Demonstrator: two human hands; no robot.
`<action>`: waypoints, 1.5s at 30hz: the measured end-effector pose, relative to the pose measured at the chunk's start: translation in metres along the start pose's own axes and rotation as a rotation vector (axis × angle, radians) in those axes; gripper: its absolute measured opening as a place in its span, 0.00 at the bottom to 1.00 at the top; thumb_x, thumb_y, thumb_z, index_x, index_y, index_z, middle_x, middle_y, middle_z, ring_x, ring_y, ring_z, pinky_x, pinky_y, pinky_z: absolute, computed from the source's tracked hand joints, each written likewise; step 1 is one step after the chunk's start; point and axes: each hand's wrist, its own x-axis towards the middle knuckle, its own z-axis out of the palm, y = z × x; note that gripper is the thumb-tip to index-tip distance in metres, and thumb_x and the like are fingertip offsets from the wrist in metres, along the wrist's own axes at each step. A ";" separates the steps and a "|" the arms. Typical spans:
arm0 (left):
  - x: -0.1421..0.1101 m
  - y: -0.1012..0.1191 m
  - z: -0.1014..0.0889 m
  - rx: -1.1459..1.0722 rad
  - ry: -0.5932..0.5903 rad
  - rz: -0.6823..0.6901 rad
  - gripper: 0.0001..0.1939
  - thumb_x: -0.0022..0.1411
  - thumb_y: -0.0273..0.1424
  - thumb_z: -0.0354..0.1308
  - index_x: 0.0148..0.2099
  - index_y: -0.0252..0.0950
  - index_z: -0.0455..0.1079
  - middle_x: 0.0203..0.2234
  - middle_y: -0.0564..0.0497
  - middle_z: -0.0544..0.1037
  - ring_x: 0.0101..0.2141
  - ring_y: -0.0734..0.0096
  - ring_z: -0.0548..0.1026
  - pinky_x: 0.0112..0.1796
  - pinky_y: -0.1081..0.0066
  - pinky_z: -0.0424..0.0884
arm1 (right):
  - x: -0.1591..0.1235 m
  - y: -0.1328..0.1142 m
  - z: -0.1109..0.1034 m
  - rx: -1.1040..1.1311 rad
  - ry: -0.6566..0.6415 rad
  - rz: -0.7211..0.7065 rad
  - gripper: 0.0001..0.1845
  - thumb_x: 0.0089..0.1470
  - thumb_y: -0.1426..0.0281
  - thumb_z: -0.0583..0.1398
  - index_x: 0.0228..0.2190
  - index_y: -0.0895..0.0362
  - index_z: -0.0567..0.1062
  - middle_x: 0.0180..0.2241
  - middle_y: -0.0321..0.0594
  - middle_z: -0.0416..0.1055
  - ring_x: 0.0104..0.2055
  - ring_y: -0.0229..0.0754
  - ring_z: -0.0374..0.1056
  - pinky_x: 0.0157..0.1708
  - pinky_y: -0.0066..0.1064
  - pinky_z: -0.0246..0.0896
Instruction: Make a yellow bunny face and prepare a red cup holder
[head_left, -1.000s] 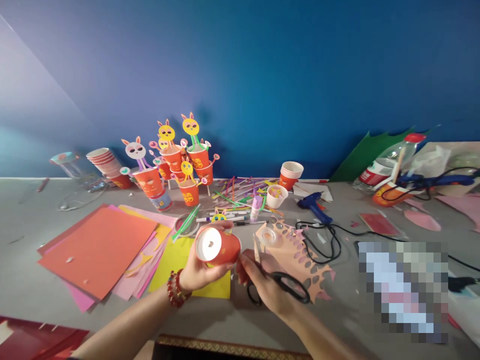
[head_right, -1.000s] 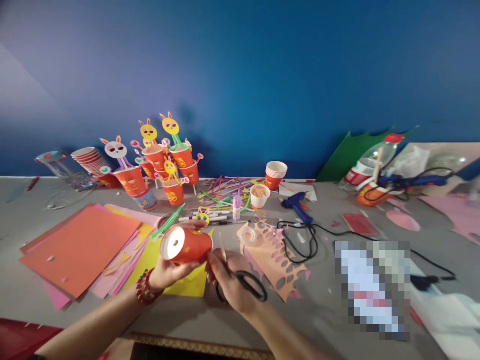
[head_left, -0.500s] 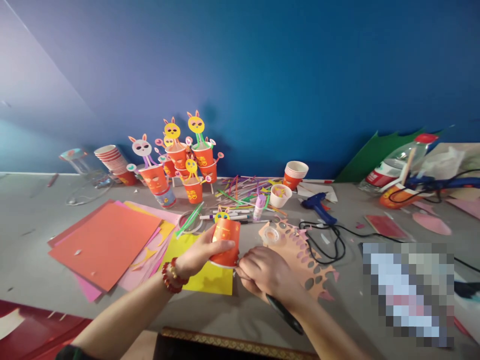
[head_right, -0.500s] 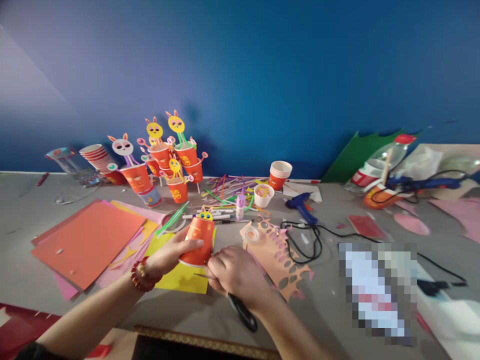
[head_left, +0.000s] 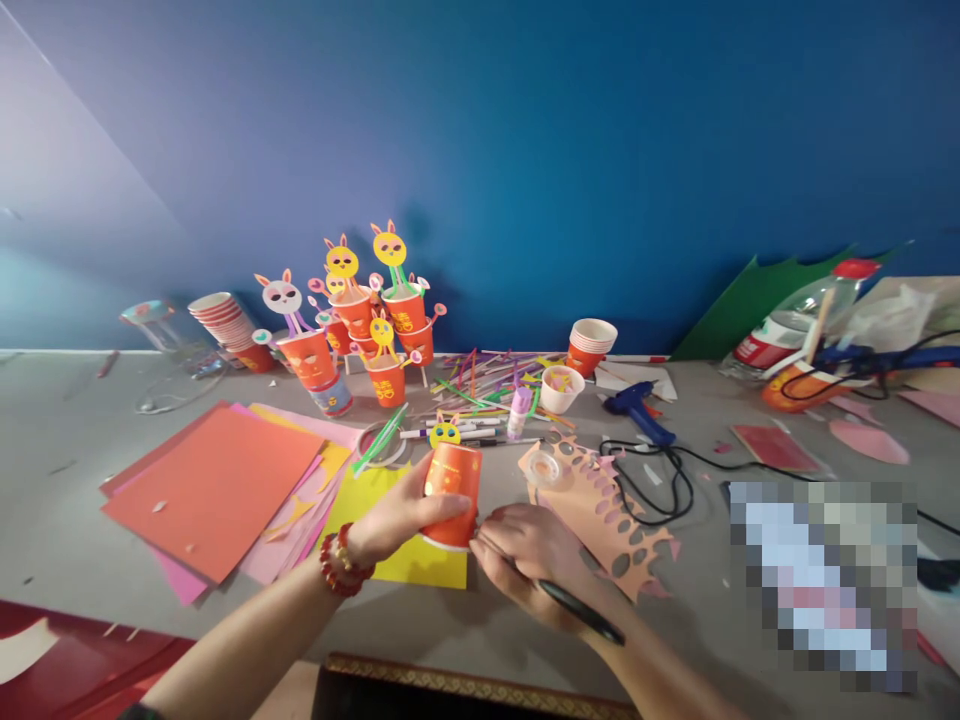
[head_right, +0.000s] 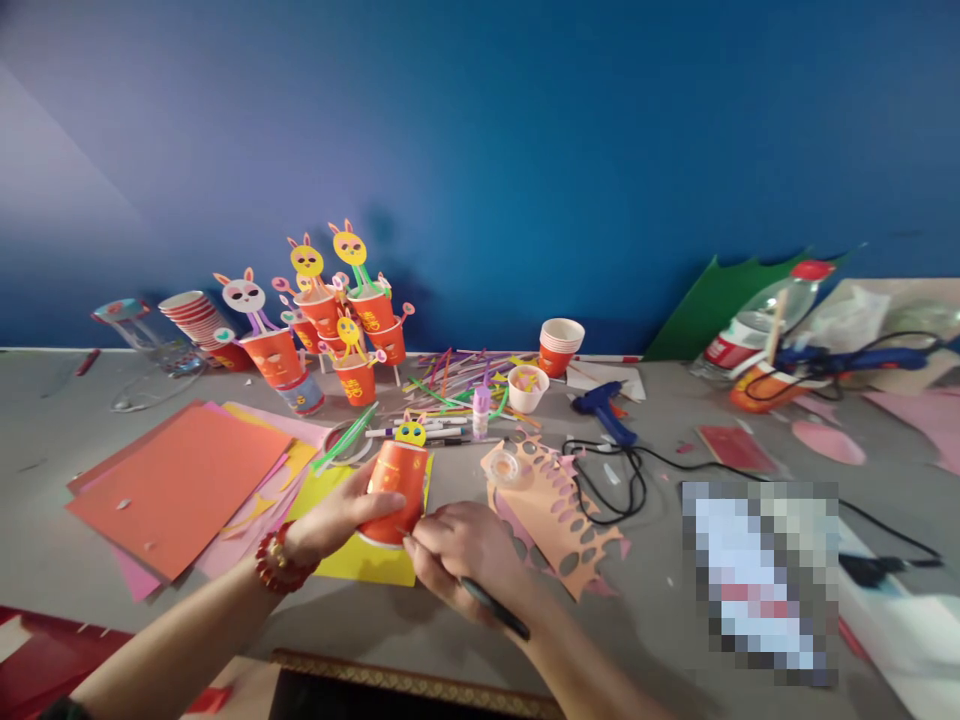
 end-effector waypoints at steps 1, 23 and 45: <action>0.000 -0.001 0.000 0.011 0.001 0.023 0.24 0.52 0.40 0.69 0.48 0.37 0.67 0.33 0.52 0.77 0.32 0.66 0.73 0.34 0.68 0.70 | 0.000 -0.002 -0.001 0.061 0.000 0.029 0.21 0.67 0.69 0.47 0.22 0.54 0.66 0.20 0.36 0.68 0.23 0.39 0.63 0.27 0.31 0.52; 0.000 -0.013 -0.008 0.204 -0.012 0.465 0.30 0.52 0.36 0.69 0.53 0.35 0.62 0.43 0.42 0.75 0.42 0.55 0.76 0.44 0.57 0.72 | 0.000 -0.006 0.030 1.358 0.179 0.746 0.28 0.58 0.53 0.57 0.15 0.58 0.71 0.10 0.35 0.67 0.14 0.35 0.63 0.20 0.25 0.58; 0.000 -0.021 0.009 0.235 0.214 0.684 0.36 0.51 0.48 0.70 0.56 0.41 0.60 0.46 0.39 0.77 0.47 0.48 0.77 0.49 0.48 0.73 | 0.000 -0.003 0.013 1.287 0.168 0.667 0.22 0.58 0.58 0.57 0.19 0.58 0.72 0.15 0.35 0.71 0.18 0.35 0.66 0.21 0.25 0.60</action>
